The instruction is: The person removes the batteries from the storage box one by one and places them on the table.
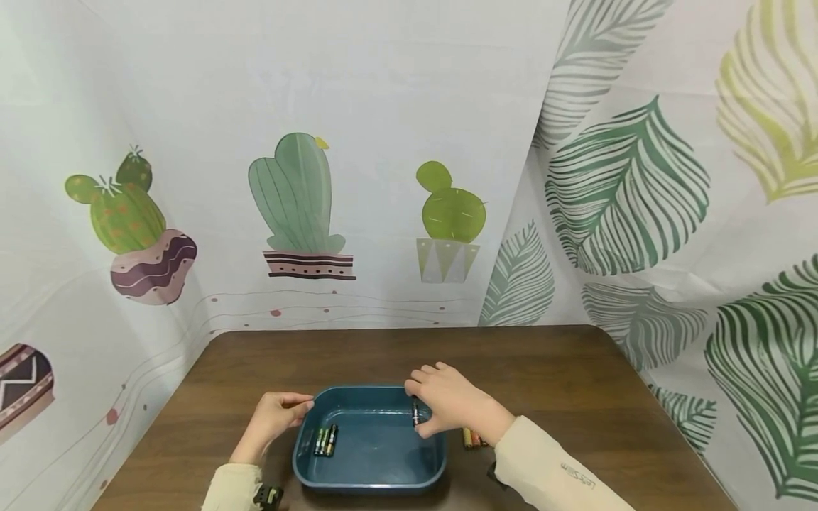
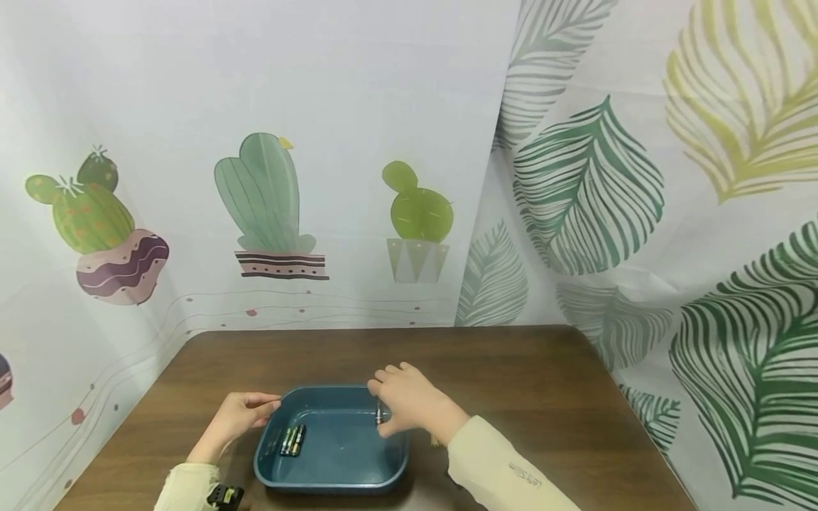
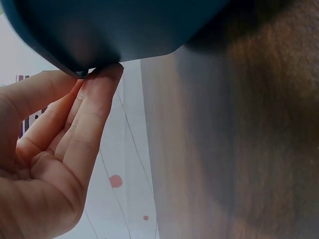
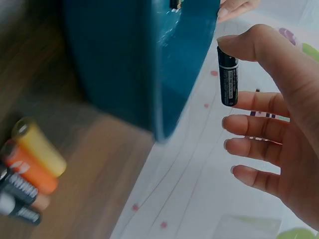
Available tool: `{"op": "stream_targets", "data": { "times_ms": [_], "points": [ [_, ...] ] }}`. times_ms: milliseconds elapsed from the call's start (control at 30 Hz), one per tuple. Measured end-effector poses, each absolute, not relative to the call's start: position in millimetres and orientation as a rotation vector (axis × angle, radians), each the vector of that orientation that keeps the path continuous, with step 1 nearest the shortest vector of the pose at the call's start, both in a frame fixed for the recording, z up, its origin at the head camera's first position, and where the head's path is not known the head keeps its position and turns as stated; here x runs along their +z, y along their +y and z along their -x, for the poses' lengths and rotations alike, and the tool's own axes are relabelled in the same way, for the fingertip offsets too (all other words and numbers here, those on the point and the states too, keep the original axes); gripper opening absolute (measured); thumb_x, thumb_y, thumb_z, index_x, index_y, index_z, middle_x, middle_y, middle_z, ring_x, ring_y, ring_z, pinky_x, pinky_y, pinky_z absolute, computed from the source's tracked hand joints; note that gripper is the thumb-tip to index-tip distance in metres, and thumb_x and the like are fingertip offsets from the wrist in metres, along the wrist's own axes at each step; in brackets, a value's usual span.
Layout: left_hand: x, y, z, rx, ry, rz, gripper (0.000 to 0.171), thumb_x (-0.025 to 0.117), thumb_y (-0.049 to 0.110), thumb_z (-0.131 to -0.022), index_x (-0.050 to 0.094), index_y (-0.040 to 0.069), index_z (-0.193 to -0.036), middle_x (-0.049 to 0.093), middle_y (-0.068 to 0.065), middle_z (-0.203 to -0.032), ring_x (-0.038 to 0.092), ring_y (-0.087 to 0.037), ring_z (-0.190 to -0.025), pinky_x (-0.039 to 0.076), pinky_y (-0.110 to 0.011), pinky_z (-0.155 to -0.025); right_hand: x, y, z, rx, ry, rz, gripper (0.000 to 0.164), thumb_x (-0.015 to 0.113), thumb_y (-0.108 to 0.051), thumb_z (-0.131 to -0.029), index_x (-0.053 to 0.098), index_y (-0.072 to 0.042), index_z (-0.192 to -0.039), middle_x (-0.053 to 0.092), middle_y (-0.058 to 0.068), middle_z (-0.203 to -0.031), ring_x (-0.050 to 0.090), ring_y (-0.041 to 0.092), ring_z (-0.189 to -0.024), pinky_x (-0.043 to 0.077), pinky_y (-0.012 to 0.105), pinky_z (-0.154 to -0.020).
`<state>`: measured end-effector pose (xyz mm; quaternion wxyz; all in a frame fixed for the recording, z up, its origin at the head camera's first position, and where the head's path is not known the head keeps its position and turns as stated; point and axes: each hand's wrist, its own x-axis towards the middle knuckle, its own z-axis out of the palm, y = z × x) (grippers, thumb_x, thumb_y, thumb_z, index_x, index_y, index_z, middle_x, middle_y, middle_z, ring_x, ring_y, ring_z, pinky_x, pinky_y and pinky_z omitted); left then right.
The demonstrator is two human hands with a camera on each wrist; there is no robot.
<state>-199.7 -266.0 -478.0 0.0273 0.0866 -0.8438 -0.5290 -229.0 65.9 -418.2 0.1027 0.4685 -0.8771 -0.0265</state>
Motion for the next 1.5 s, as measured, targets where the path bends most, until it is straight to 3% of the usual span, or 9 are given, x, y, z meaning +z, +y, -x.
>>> {"op": "stream_targets", "data": {
  "times_ms": [533, 1067, 1500],
  "points": [
    [-476.7, -266.0, 198.3, -1.651, -2.607, -0.271, 0.016, 0.070, 0.001, -0.084, 0.072, -0.008, -0.098, 0.070, -0.018, -0.092, 0.068, -0.021, -0.076, 0.058, -0.033, -0.066, -439.5, 128.0, 239.7, 0.059, -2.730, -1.281, 0.045, 0.082, -0.039, -0.066, 0.064, -0.017, -0.099, 0.060, -0.004, -0.095, 0.059, 0.021, -0.095, 0.049, 0.050, -0.087],
    [-477.9, -266.0, 199.2, -1.650, -2.606, -0.275, 0.016, 0.070, 0.001, -0.084, 0.072, -0.009, -0.097, 0.070, -0.018, -0.091, 0.068, -0.021, -0.074, 0.058, -0.033, -0.065, -463.2, 187.8, 241.5, 0.179, -2.857, -1.193, 0.046, 0.087, -0.031, -0.062, 0.064, -0.014, -0.098, 0.059, -0.005, -0.089, 0.054, 0.014, -0.081, 0.050, 0.043, -0.072],
    [-476.8, -265.1, 199.6, -1.642, -2.619, -0.276, 0.017, 0.071, 0.003, -0.084, 0.072, -0.008, -0.097, 0.070, -0.019, -0.093, 0.068, -0.022, -0.076, 0.058, -0.034, -0.066, -483.4, 201.0, 244.3, 0.324, -2.949, -1.210, 0.042, 0.086, -0.027, -0.063, 0.061, -0.015, -0.096, 0.051, -0.008, -0.081, 0.042, 0.005, -0.070, 0.041, 0.030, -0.062]
  ]
}}
